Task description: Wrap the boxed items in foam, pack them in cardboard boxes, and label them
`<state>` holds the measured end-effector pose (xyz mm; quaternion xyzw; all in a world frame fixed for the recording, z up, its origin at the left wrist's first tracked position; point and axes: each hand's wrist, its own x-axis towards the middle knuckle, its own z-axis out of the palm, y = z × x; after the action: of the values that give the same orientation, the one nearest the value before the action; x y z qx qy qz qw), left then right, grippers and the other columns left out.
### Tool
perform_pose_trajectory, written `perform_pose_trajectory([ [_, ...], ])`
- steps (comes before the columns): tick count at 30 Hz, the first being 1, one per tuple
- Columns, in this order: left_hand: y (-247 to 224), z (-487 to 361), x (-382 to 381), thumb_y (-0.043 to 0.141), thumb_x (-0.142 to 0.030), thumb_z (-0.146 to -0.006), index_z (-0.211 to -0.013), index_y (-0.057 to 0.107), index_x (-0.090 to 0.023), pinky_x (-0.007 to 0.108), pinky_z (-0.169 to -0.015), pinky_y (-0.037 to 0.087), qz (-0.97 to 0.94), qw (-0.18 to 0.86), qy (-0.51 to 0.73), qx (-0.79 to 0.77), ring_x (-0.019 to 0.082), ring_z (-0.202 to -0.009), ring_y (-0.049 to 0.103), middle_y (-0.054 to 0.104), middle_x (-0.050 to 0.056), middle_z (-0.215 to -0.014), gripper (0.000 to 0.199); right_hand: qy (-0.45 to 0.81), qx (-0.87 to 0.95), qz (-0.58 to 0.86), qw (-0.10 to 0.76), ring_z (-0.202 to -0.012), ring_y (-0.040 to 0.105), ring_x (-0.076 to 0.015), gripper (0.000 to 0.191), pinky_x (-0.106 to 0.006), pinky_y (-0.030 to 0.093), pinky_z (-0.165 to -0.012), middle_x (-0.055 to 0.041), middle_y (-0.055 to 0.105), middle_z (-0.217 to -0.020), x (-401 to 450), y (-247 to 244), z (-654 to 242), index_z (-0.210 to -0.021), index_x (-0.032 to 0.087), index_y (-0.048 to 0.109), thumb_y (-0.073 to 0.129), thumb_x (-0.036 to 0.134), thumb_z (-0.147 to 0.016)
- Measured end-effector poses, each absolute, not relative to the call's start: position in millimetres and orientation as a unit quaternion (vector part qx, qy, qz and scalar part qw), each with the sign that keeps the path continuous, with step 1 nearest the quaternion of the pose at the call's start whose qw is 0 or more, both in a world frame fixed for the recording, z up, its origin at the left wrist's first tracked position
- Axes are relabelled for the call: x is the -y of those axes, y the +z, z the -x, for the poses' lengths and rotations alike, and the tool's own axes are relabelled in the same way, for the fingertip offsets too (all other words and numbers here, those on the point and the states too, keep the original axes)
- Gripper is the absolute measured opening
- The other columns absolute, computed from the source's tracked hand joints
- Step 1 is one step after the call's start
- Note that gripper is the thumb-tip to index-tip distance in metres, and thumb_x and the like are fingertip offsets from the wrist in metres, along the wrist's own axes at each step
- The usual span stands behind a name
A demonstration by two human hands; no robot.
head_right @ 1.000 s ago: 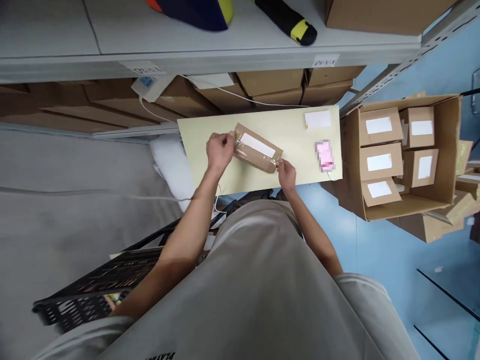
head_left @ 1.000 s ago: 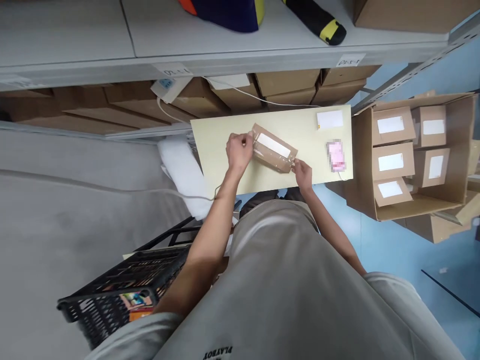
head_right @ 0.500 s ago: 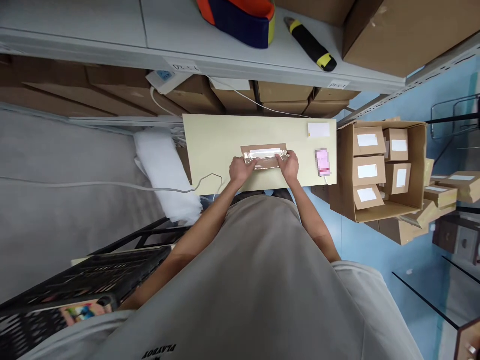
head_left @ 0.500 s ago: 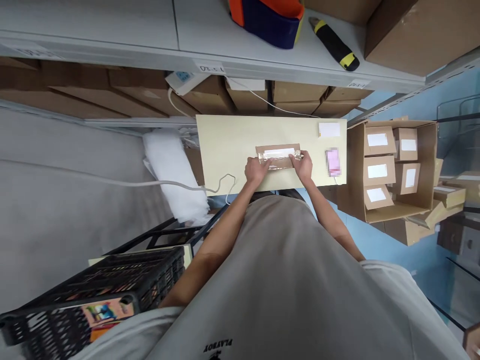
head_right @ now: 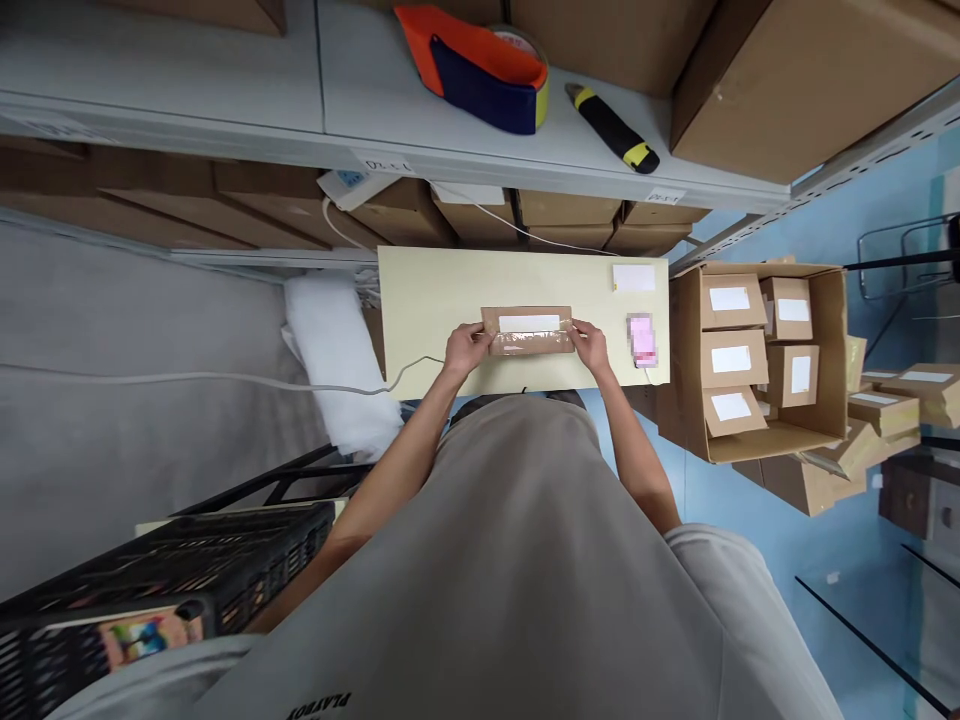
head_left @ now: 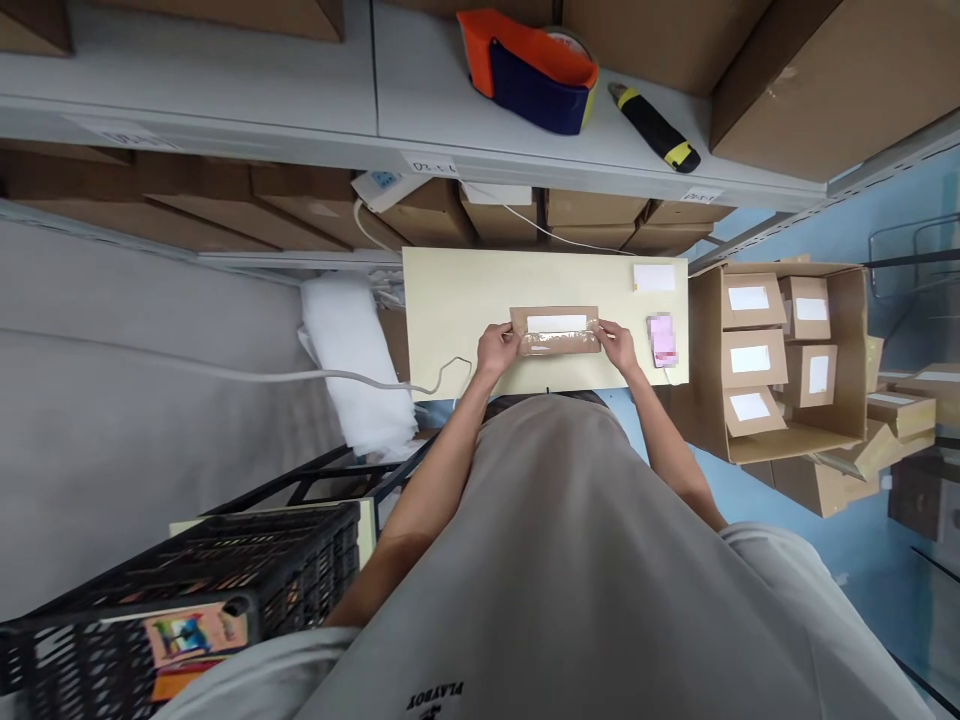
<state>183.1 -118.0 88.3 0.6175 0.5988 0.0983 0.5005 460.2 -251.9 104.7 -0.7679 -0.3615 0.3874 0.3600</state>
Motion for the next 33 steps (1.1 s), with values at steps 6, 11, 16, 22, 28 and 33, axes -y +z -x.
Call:
perform_pose_trajectory([
  [6,98.7,-191.3,125.7,0.069,-0.017,-0.088,-0.127,0.081,-0.018,0.035,-0.103,0.065,-0.597,0.514,0.193,-0.585,0.023,-0.106,0.081,0.077,0.014,-0.138,0.041,0.377,0.303,0.762,0.43,-0.102,0.076,-0.0224,0.057,-0.045,0.068,-0.104,-0.0132,0.077,-0.141,266.2,109.1,-462.3,-0.126,0.023,0.087,0.08,0.068,-0.093],
  [11,87.6,-206.1,138.2,0.063,-0.016,-0.089,-0.126,0.079,-0.017,0.039,-0.111,0.064,-0.572,0.524,0.191,-0.602,0.024,-0.112,0.083,0.079,0.015,-0.142,0.041,0.368,0.268,0.782,0.427,-0.104,0.077,-0.0226,0.045,-0.045,0.066,-0.111,-0.0133,0.08,-0.133,271.7,92.5,-463.9,-0.118,0.019,0.088,0.079,0.056,-0.096],
  [16,70.8,-209.2,152.9,0.062,-0.011,-0.083,-0.119,0.078,-0.016,0.043,-0.109,0.064,-0.541,0.525,0.134,-0.644,0.028,-0.114,0.083,0.085,0.015,-0.121,0.04,0.397,0.251,0.787,0.4,-0.115,0.078,-0.0245,0.04,-0.046,0.068,-0.107,-0.0137,0.081,-0.137,283.5,70.3,-456.0,-0.12,0.018,0.085,0.071,0.048,-0.097],
  [22,83.8,-213.1,149.0,0.055,-0.01,-0.09,-0.13,0.075,-0.017,0.046,-0.123,0.055,-0.565,0.43,0.17,-0.683,0.028,-0.138,0.074,0.077,0.019,-0.146,0.045,0.392,0.257,0.786,0.402,-0.119,0.079,-0.0257,0.039,-0.049,0.066,-0.113,-0.0152,0.083,-0.132,294.2,63.9,-483.3,-0.122,0.018,0.082,0.07,0.047,-0.099],
  [28,122.2,-298.3,126.0,0.06,-0.021,-0.1,-0.108,0.079,-0.022,0.04,-0.118,0.057,-0.682,0.383,0.219,-0.584,0.025,-0.133,0.073,0.08,0.013,-0.131,0.02,0.299,0.243,0.811,0.44,-0.121,0.079,-0.0287,0.042,-0.052,0.063,-0.117,-0.0192,0.083,-0.132,295.3,69.2,-568.1,-0.121,0.016,0.081,0.066,0.052,-0.104],
  [33,120.8,-389.5,131.6,0.064,-0.022,-0.1,-0.102,0.082,-0.022,0.04,-0.112,0.061,-0.717,0.463,0.179,-0.49,0.024,-0.118,0.077,0.082,0.01,-0.122,0.019,0.252,0.232,0.822,0.455,-0.118,0.08,-0.0303,0.044,-0.051,0.065,-0.114,-0.019,0.084,-0.128,285.2,58.2,-633.8,-0.125,0.015,0.082,0.065,0.05,-0.104],
])
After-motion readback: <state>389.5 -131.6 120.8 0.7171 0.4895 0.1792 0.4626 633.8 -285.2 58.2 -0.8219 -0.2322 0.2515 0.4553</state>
